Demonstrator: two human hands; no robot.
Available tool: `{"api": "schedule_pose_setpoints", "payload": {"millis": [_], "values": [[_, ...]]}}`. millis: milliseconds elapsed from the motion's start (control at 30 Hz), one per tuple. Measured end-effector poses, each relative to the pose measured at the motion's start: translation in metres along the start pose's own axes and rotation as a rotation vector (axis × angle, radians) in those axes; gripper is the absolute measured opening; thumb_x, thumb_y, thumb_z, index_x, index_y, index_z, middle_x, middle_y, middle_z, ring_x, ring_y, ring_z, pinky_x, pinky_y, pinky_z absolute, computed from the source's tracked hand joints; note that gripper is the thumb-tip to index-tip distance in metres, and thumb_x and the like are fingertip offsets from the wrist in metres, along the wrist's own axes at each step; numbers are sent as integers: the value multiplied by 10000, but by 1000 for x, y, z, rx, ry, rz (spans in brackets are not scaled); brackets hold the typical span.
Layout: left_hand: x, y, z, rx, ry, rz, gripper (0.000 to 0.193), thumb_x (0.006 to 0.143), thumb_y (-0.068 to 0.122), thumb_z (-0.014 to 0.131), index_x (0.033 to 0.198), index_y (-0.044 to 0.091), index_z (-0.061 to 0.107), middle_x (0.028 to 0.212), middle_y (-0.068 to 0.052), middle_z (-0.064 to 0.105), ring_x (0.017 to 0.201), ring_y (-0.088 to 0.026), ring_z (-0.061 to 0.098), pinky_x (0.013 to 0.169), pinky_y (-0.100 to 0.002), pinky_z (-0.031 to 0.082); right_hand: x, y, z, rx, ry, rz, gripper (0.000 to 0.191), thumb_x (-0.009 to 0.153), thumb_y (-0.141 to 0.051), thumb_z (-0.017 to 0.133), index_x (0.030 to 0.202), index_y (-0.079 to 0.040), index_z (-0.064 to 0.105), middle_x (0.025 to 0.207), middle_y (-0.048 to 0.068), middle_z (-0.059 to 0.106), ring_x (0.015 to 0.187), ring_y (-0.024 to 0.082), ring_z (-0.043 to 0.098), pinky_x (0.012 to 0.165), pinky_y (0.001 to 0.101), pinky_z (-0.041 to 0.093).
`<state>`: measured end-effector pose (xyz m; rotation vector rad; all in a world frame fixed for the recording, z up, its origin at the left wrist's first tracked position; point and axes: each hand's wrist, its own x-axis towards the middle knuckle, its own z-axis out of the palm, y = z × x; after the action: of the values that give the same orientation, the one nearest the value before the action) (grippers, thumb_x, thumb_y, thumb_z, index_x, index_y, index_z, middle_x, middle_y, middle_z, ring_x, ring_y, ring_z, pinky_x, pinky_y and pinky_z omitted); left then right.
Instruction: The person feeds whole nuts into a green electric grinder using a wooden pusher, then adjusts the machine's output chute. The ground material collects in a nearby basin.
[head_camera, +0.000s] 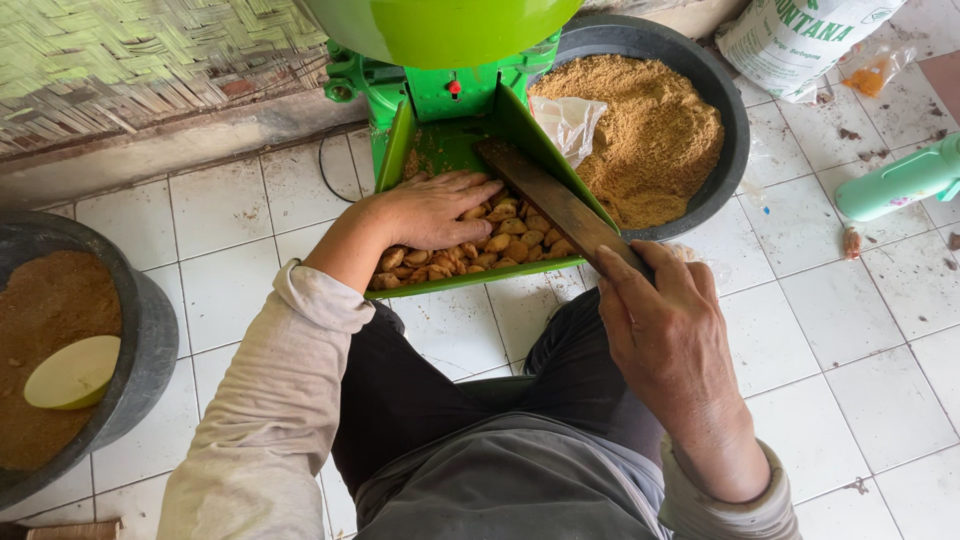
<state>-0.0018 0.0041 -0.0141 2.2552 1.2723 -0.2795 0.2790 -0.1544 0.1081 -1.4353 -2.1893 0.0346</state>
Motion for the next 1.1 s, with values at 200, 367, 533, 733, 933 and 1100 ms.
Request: {"api": "schedule_pose_setpoints", "payload": {"millis": [200,367,533,733,933,1100], "values": [[-5,6,-5,-13,-2,-6,843,948,697,378,1630,253,159,1708,-83,128,1570,-307,105,1232,-600,135,10,2,32,-9,65,-21,308,963,-123,708,1269,-86,725,1229,217,671,985,365,619,853,447,554],[-14,14,-11,-34,40,12,801,964,622,431,1628,226,221,1698,-106,193,1569,-310,155,1244,-561,178,41,2,79,-78,32,-115,404,944,-93,670,1343,-34,683,1259,284,632,1023,375,611,901,460,560],[-13,13,-13,-27,17,-8,815,956,660,406,1621,227,222,1699,-108,177,1570,-314,144,1237,-576,170,28,3,64,-2,54,-71,366,970,-103,683,1331,-44,687,1277,274,625,1014,387,605,882,463,555],[-12,8,-10,-11,18,20,835,963,686,376,1623,203,209,1693,-134,156,1564,-338,126,1223,-602,152,6,3,27,63,6,-62,380,957,-112,703,1330,-41,682,1262,238,634,1020,379,608,890,465,542],[-20,14,-16,-4,6,8,766,973,609,416,1606,187,319,1652,-96,341,1552,-304,278,1243,-592,242,31,2,68,75,16,-101,366,952,-111,697,1314,-60,692,1249,264,623,1012,400,599,902,454,528],[-21,17,-19,-25,56,40,779,964,591,456,1601,183,271,1680,-114,246,1550,-318,220,1215,-594,227,43,1,89,2,78,-76,374,951,-121,692,1318,-45,695,1269,291,604,1023,435,588,907,482,529]]}}
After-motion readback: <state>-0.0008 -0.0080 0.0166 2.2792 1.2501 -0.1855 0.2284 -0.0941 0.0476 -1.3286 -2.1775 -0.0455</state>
